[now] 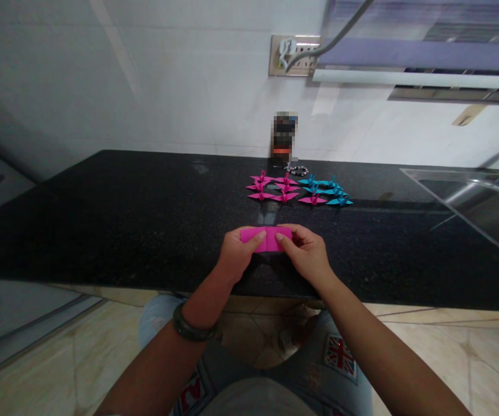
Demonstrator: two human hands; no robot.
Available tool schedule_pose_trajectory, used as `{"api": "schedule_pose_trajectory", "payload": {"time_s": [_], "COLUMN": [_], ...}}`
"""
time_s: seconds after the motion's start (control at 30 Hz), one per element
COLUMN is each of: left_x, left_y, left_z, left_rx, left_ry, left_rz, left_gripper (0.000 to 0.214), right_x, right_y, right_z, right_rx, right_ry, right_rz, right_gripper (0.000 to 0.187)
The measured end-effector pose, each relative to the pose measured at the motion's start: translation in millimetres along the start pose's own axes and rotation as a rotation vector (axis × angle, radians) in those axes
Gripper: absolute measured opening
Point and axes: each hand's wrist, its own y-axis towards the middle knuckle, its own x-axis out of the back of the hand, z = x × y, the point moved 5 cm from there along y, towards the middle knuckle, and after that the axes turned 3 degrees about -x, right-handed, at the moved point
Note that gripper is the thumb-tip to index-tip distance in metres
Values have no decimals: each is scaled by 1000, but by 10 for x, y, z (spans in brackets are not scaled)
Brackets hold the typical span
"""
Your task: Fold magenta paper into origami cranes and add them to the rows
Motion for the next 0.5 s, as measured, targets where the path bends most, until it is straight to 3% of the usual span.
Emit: {"api": "schedule_pose_trajectory", "payload": {"time_s": [0.1, 0.27, 0.5], "left_x": [8, 34, 37], "left_y": [9, 22, 16], "left_z": [-4, -32, -22], "left_rx": [-16, -73, -45], "left_ry": [51, 148, 59], "left_rz": [3, -30, -49], "left_gripper": [29, 28, 26], "right_x": [33, -14, -56], "right_y": [-29, -116, -217], "right_z": [123, 249, 289], "right_rx": [229, 511, 687], "right_ry": [-254, -543, -688], "right_rz": [-87, -70, -5], "right_gripper": [20, 24, 33]}}
